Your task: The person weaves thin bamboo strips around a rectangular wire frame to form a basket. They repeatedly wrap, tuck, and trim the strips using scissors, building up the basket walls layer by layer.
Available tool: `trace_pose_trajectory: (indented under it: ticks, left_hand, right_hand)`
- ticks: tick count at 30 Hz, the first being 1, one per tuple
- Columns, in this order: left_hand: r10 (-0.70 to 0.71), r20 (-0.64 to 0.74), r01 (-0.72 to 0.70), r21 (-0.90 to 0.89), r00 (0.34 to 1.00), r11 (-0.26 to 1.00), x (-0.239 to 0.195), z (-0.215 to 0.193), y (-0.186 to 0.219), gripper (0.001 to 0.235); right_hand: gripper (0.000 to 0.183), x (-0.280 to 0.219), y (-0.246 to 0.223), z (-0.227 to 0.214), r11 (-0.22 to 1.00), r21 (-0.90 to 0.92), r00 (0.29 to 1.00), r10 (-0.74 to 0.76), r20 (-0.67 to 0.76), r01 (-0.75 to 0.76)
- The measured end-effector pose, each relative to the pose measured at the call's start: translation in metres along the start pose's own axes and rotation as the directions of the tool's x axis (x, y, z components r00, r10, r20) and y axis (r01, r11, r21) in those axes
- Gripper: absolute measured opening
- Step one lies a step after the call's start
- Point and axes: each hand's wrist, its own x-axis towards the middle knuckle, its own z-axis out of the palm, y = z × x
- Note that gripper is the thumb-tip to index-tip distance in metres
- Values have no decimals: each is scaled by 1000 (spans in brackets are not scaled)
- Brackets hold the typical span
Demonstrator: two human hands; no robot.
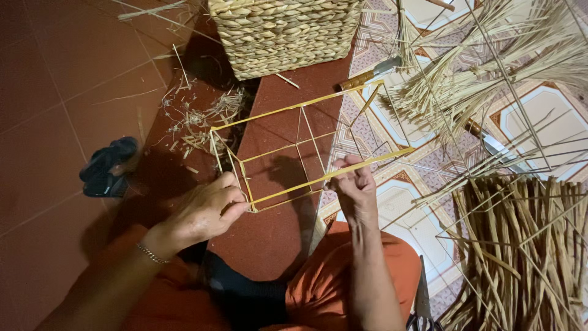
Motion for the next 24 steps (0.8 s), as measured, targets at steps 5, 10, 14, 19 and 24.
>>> trace_pose_trajectory:
  ticks: [5, 10, 14, 19, 24]
  left_hand:
    - [68, -44, -68, 11, 997, 998, 0, 0, 2, 19]
    - [95, -87, -96, -13, 992, 995, -1, -1, 5, 18]
    - [63, -73, -65, -15, 995, 998, -2, 0, 6, 18]
    - [81, -73, -82, -18, 994, 996, 0, 1, 4, 16]
    - [99, -59, -102, -45, 993, 994, 1, 0, 3, 18]
  right_hand:
    - [47, 3, -9, 20, 956, 272, 994, 99, 40, -106]
    - [35, 10, 0, 9, 967, 239, 995, 75, 66, -88]
    - [29, 8, 10, 2, 984, 177, 997, 47, -57, -36]
    - [22, 7, 10, 14, 998, 67, 972, 12, -233, 4]
    - [41, 5, -3, 28, 999, 18, 975, -43, -218, 48]
